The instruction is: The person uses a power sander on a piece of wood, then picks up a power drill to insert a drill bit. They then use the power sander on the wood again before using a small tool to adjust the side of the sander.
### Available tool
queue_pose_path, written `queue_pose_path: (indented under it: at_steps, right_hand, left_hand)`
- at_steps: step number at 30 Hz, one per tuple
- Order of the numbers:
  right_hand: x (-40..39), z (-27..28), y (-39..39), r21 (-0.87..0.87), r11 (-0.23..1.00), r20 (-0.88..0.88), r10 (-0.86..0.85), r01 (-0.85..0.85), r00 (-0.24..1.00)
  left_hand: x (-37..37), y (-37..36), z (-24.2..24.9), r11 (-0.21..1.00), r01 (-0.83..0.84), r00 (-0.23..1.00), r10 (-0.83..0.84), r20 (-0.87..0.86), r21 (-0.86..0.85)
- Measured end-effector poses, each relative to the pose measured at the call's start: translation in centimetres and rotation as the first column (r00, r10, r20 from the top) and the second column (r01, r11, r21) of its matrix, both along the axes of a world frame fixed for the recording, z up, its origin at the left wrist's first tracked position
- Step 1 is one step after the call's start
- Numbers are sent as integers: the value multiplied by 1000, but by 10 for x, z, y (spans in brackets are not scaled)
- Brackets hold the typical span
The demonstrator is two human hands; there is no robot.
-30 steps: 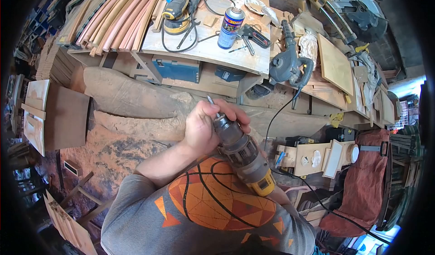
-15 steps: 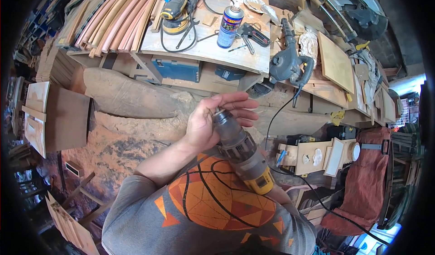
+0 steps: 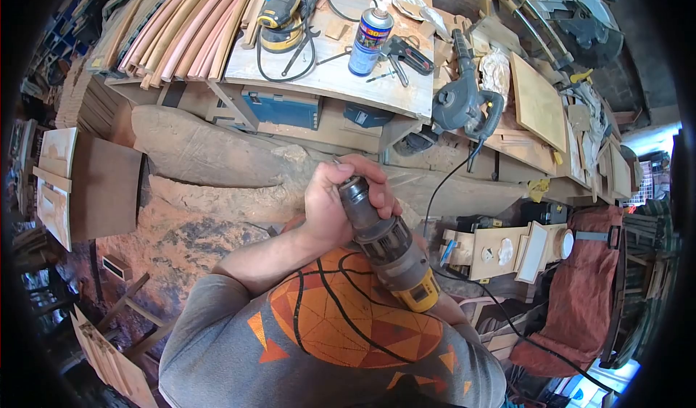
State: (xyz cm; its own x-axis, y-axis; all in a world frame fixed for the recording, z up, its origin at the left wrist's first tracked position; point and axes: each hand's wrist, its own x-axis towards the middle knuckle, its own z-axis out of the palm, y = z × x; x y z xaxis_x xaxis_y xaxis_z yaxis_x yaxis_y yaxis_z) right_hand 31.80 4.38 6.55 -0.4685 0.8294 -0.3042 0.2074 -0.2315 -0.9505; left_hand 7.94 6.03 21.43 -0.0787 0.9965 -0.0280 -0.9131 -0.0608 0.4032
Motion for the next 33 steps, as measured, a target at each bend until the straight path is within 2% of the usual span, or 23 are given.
queue_pose_path:
  at_steps: [5, 9, 11, 13, 14, 16, 17, 19, 20, 22, 25, 28, 29, 31, 32, 33]
  right_hand:
    - [6, -3, -5, -125, 983, -103, -149, 136, 983]
    - [7, -10, -8, -218, 942, -96, -279, 253, 955]
    - [21, -31, -8, -228, 933, -86, -305, 280, 948]
    - [48, -70, -4, 24, 996, -16, -81, 82, 997]
    - [40, -45, 1, 23, 996, -16, -81, 82, 997]
    - [4, 42, 17, 105, 979, 145, 161, -177, 976]
    - [-10, 52, 18, 105, 979, 144, 162, -178, 976]
    - [-30, 60, 14, 266, 962, -241, -1, 67, 971]
    - [-27, 58, 14, 266, 962, -243, -1, 67, 970]
    - [-22, 55, 15, 497, 864, -53, 118, -77, 992]
    - [-22, 43, 18, 400, 909, -44, 148, -118, 988]
    - [-25, 42, 27, 255, 950, -28, 196, -183, 980]
    - [-24, 43, 26, 261, 949, -28, 193, -179, 981]
    - [-35, 66, 21, 462, 886, -35, 63, -39, 997]
    - [-35, 75, 22, 457, 889, -35, 60, -37, 998]
    - [-35, 84, 29, 165, 983, -104, 95, -77, 990]
  left_hand:
    - [2, 3, -4, 1000, 5, 1000, -5, 13, 3]
    - [4, 4, 1, 1000, -8, 1000, 8, 17, -19]
    - [6, 4, 1, 1000, -8, 1000, 8, 18, -23]
    - [7, 5, 1, 1000, -8, 1000, 8, 17, -27]
    - [7, 5, 1, 1000, -4, 1000, 4, 22, -19]
    - [8, 5, 0, 1000, -1, 1000, 1, 26, -11]
    - [8, 5, -1, 1000, -3, 1000, 3, 19, -11]
    - [9, 5, 1, 1000, -4, 1000, 4, 9, -10]
    - [10, 5, 4, 997, -6, 1000, 6, -2, -80]
    - [9, 5, 3, 989, -10, 1000, 7, -19, -150]
    - [5, 7, -3, 991, 2, 1000, -6, -30, -130]
    - [7, 4, 6, 986, -46, 992, 27, -124, -158]
    - [9, -4, 10, 977, -64, 993, 42, -110, -203]
    - [3, -10, 12, 967, -72, 993, 46, -110, -245]
    - [-1, -14, 11, 974, -7, 985, -32, -168, -226]
    - [-3, -17, 11, 977, 52, 969, -99, -225, -207]
